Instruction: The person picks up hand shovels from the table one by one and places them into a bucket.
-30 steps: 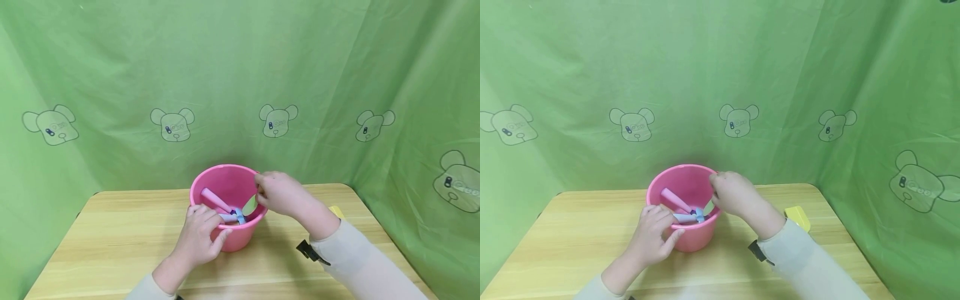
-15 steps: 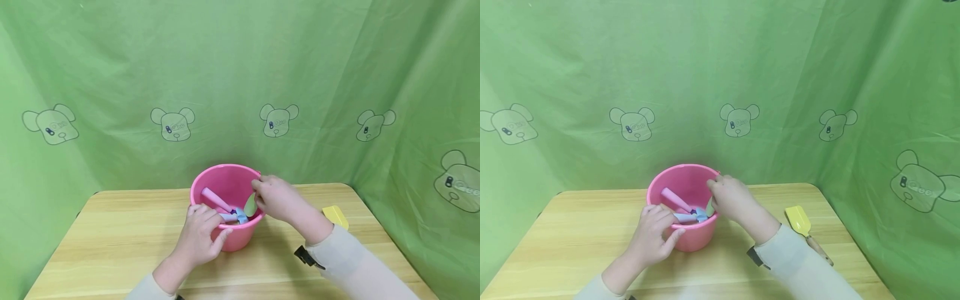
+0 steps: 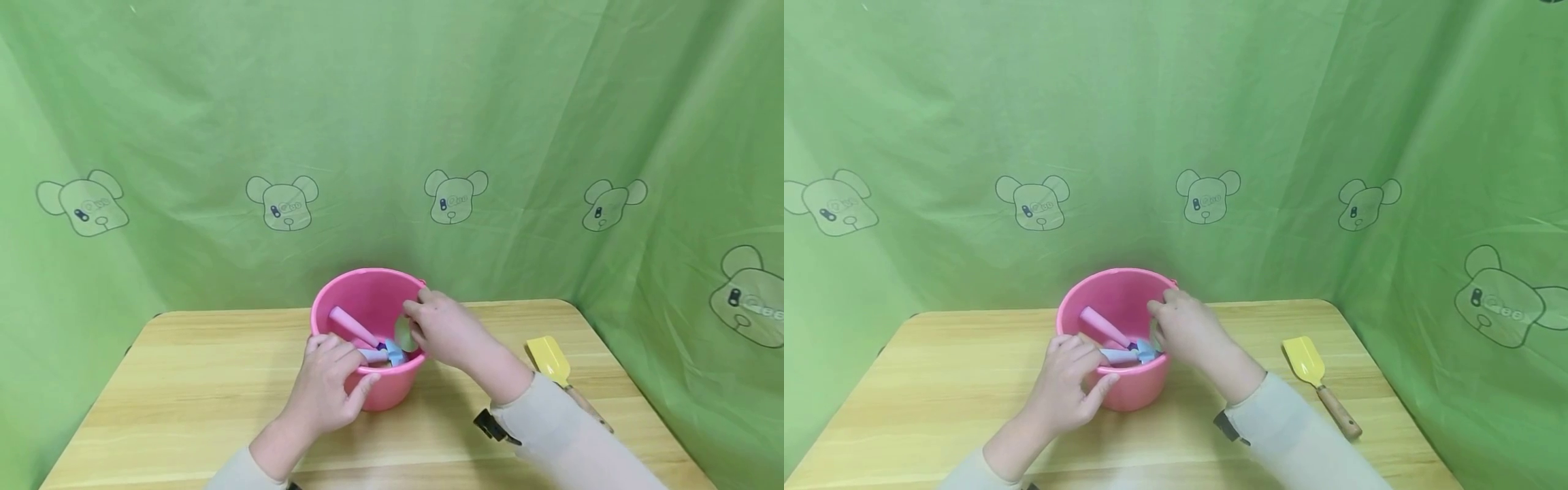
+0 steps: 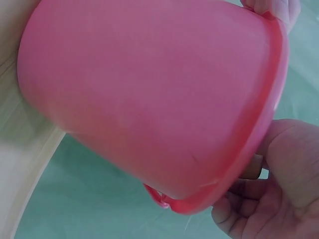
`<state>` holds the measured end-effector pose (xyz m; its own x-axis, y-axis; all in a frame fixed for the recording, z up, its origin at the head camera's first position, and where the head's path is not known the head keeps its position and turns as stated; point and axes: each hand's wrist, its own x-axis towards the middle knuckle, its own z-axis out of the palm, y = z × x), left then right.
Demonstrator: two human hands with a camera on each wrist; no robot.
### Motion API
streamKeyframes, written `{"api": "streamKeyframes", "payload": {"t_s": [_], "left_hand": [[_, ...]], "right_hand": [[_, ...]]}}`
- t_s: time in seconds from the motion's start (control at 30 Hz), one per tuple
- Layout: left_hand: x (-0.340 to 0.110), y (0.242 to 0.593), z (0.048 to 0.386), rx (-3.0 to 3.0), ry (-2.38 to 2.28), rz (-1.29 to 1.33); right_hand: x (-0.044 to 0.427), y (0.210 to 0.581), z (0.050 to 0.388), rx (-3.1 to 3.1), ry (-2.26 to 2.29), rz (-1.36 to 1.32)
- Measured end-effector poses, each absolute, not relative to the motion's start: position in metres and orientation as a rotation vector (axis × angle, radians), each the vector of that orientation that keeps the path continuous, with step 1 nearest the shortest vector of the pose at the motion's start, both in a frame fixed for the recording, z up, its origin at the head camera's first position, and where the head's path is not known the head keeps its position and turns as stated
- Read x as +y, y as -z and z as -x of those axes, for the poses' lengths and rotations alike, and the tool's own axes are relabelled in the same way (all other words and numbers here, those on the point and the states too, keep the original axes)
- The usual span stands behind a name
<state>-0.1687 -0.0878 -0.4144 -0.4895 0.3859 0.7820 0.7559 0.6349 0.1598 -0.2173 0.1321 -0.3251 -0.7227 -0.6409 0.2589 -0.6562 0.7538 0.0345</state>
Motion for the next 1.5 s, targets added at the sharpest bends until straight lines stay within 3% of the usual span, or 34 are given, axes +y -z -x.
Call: {"api": "streamKeyframes", "payload": {"t_s": [1.5], "left_hand": [[-0.088, 0.416, 0.169, -2.120, 0.632, 0.880]], "right_hand": [[0.111, 0.321, 0.213, -3.107, -0.247, -0.902]]}}
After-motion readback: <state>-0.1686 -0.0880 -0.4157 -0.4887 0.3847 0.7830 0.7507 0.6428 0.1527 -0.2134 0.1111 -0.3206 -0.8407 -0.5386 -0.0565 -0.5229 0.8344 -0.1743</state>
